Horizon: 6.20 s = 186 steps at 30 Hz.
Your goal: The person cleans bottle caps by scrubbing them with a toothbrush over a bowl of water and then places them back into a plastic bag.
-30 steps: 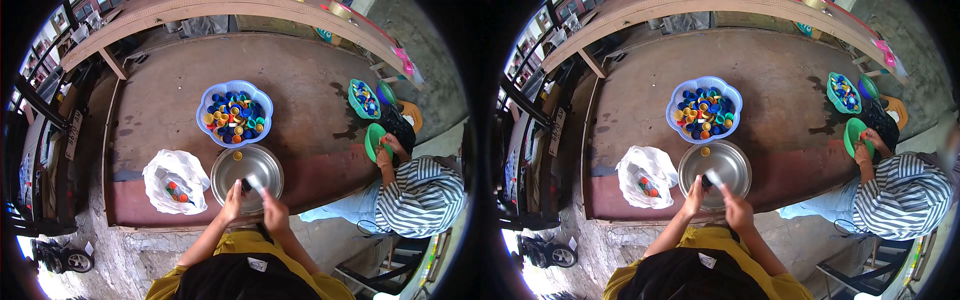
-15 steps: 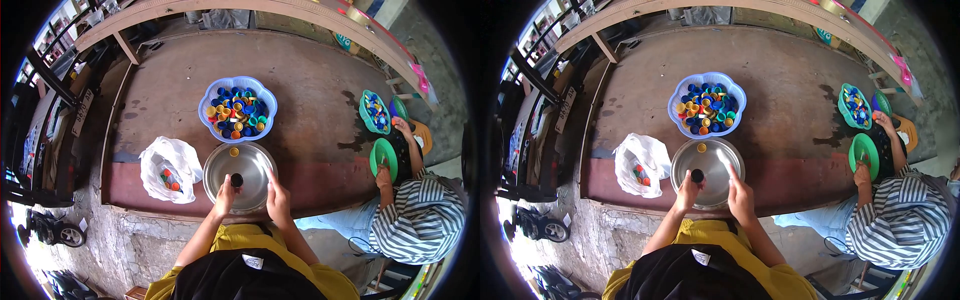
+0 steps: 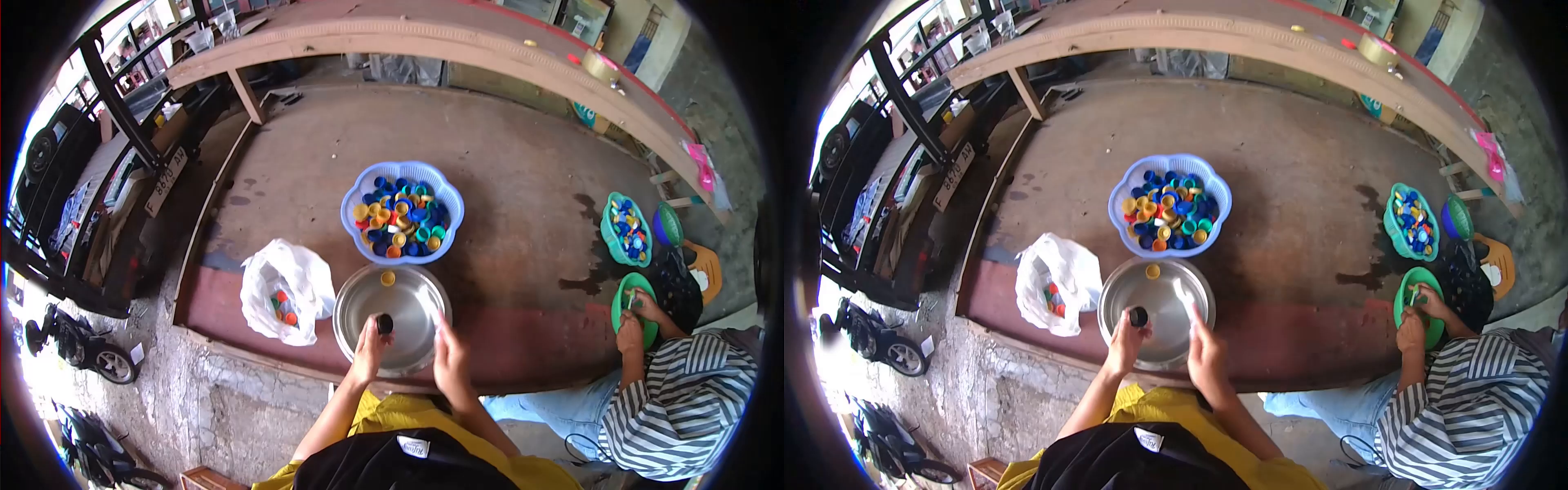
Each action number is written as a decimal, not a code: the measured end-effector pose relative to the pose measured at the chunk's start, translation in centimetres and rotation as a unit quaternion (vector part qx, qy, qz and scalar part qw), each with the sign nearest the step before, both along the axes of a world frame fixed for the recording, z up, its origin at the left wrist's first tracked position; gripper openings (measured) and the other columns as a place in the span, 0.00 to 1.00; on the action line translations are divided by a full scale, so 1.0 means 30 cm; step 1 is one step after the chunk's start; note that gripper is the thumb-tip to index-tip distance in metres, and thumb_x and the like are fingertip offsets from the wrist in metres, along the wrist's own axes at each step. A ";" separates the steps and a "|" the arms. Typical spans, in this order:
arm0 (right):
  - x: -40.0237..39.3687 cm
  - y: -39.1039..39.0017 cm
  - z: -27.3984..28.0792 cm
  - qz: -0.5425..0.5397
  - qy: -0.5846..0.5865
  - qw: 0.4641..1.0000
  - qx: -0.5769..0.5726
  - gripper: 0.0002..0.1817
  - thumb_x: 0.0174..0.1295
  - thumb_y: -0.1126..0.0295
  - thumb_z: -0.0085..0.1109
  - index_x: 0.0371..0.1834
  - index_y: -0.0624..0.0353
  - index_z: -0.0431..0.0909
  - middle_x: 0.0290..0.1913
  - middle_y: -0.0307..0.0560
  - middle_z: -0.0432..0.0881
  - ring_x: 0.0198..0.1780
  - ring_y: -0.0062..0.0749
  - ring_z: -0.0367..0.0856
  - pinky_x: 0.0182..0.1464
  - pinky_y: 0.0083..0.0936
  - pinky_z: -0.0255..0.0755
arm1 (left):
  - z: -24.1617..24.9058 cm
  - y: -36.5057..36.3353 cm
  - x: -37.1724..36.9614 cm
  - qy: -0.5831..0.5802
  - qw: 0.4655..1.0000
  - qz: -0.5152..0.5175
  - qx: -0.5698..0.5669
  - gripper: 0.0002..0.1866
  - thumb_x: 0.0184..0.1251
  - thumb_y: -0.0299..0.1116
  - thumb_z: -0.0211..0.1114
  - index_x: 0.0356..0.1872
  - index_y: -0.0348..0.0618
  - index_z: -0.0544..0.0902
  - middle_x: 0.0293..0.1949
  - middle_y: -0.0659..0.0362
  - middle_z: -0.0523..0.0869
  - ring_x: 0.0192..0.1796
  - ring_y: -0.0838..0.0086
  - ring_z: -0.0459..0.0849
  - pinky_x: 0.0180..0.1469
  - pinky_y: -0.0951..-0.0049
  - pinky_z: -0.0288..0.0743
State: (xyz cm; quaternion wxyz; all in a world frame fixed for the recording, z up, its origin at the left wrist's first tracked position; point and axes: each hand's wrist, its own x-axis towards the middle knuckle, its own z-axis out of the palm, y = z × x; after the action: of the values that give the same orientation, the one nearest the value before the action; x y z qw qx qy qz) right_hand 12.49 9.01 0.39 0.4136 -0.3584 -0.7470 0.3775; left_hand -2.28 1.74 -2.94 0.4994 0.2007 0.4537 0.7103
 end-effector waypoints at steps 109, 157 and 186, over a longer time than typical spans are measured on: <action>0.193 0.067 -0.020 0.017 -0.065 0.993 -0.102 0.19 0.60 0.74 0.58 0.55 0.66 0.72 0.32 0.42 0.78 0.28 0.16 0.70 0.30 0.13 0.67 | -0.089 0.277 -0.147 0.764 0.609 0.030 -0.211 0.18 0.51 0.31 0.65 0.45 0.49 0.75 0.40 0.63 0.78 0.47 0.66 0.75 0.46 0.64 0.68; 0.140 0.041 -0.029 0.077 0.015 0.988 -0.133 0.16 0.59 0.74 0.60 0.49 0.65 0.74 0.20 0.31 0.65 0.19 0.10 0.57 0.20 0.13 0.53 | 0.202 0.117 -0.109 0.321 0.942 -0.079 -0.056 0.18 0.52 0.24 0.71 0.45 0.34 0.78 0.40 0.57 0.83 0.45 0.76 0.82 0.47 0.77 0.78; 0.152 0.029 -0.030 0.098 0.038 0.979 -0.176 0.16 0.59 0.74 0.59 0.50 0.66 0.74 0.26 0.36 0.76 0.24 0.10 0.65 0.25 0.11 0.62 | 0.058 0.076 -0.032 0.516 0.850 -0.080 -0.067 0.09 0.69 0.28 0.48 0.31 0.33 0.71 0.31 0.45 0.76 0.39 0.51 0.74 0.44 0.59 0.68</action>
State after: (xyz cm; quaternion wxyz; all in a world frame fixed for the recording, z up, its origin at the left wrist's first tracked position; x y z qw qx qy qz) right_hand 17.06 9.88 -0.52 0.3332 -0.3363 -0.6839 0.5552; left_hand -3.23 4.01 -1.19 0.2603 0.5401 0.6750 0.4299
